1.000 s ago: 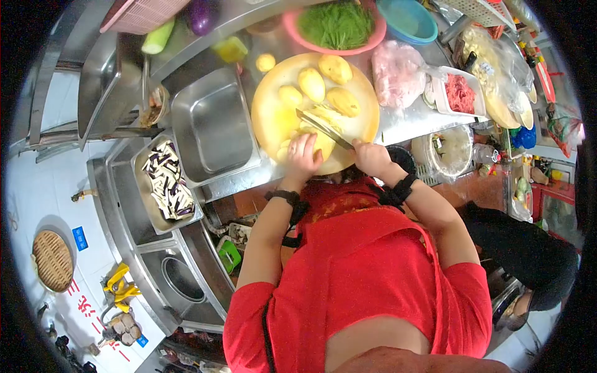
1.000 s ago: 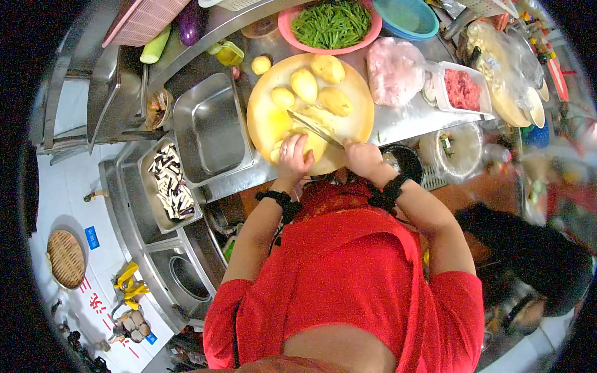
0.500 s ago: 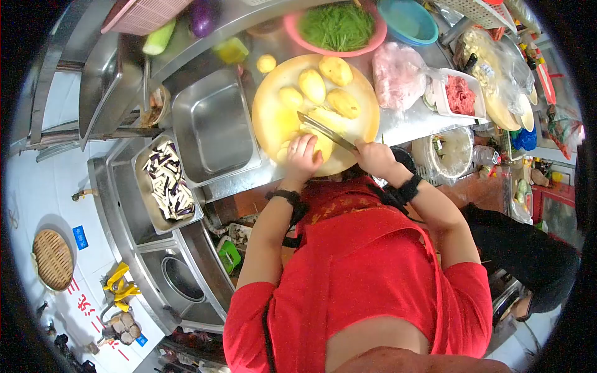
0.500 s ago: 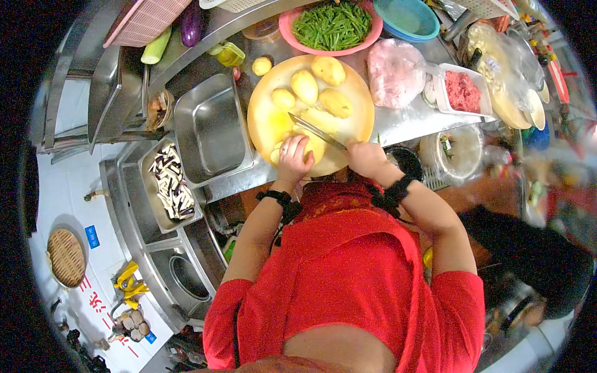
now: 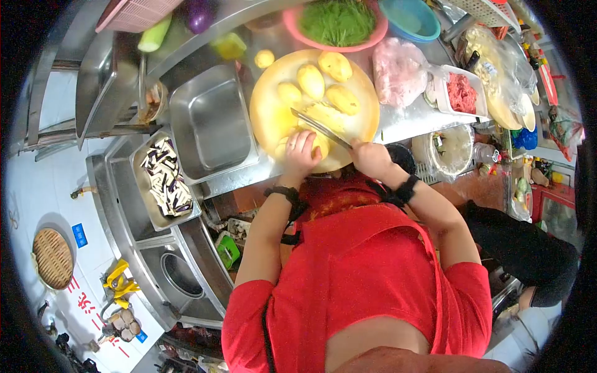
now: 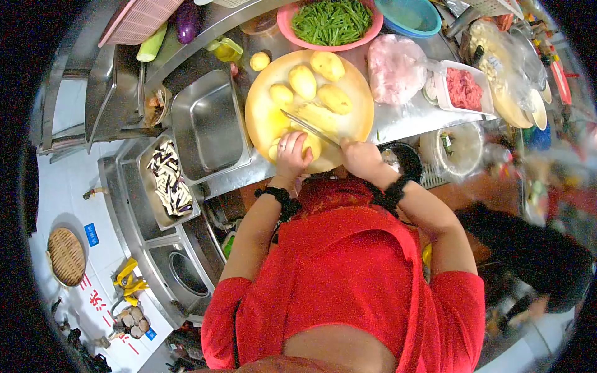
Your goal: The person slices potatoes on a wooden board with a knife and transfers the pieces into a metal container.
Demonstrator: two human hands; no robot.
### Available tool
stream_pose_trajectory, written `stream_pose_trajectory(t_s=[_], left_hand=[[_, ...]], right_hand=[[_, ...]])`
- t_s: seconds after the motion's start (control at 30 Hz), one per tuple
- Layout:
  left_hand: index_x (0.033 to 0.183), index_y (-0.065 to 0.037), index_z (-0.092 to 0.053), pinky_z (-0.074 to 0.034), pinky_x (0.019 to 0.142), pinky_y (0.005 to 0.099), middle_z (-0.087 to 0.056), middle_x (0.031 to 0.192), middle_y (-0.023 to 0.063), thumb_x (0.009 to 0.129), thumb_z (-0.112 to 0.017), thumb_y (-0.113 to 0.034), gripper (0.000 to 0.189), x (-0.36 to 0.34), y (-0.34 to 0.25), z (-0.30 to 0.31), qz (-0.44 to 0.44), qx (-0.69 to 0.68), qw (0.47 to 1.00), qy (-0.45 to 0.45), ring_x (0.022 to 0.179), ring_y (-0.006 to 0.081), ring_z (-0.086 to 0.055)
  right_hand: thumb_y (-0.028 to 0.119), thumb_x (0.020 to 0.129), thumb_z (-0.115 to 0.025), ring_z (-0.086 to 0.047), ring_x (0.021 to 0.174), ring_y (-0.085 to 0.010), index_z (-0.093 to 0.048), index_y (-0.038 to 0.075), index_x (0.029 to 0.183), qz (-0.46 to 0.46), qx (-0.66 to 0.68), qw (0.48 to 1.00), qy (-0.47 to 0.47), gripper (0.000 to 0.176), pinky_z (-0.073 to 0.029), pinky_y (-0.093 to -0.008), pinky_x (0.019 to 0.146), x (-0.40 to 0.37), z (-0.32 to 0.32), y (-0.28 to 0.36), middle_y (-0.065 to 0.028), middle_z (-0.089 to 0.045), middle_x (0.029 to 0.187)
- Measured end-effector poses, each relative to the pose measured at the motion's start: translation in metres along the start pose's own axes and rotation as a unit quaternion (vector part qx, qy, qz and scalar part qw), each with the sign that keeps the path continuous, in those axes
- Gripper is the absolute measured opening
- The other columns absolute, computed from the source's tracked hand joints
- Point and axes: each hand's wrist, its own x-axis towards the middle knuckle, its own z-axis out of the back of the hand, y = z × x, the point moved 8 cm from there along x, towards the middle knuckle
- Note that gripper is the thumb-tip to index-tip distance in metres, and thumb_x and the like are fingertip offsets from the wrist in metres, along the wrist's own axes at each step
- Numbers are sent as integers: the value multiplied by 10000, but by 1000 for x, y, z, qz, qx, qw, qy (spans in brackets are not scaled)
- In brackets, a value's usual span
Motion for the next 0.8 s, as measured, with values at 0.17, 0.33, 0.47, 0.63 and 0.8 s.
stream_pose_trajectory(t_s=[0.17, 0.33, 0.47, 0.63, 0.8], left_hand=[[1046, -46, -569, -389, 918, 403, -543, 1071, 100, 702, -609, -174, 369, 1, -2, 3, -7, 21, 1000, -9, 1011, 288, -500], [1036, -49, -577, -385, 922, 411, -547, 1063, 95, 699, -610, -177, 362, 3, -2, 3, 12, 12, 1000, 2, 1007, 284, -503], [1030, -45, -571, -385, 927, 410, -545, 1064, 96, 698, -611, -171, 358, 3, -2, 2, 4, 14, 1000, 1, 1012, 291, -502], [1024, -54, -564, -390, 923, 419, -530, 1067, 118, 695, -638, -171, 358, -6, 3, 1, 19, -2, 999, -34, 1018, 303, -501], [957, -51, -557, -410, 898, 420, -510, 1019, 122, 679, -671, -150, 317, -9, 1, 0, -16, 24, 998, -56, 979, 318, -512]], right_hand=[[220, 848, -492, -637, 575, -308, -525, 28, 847, 5, -33, 999, 14, 195, -507, -410, 513, 8, -17, -14, -160, -630, 647], [206, 839, -488, -632, 554, -306, -539, 31, 853, 7, -31, 999, 18, 182, -506, -403, 494, 3, -19, -6, -155, -631, 640], [204, 838, -493, -632, 548, -302, -542, 35, 862, -1, -45, 999, 19, 178, -505, -407, 490, 8, -22, -13, -153, -624, 621], [212, 840, -493, -635, 555, -294, -544, 41, 876, 8, -34, 999, 10, 183, -502, -410, 483, 0, -8, -7, -151, -622, 618], [223, 837, -509, -632, 559, -307, -542, 45, 875, -6, -50, 999, -3, 185, -498, -416, 482, 10, -20, -11, -152, -617, 606]])
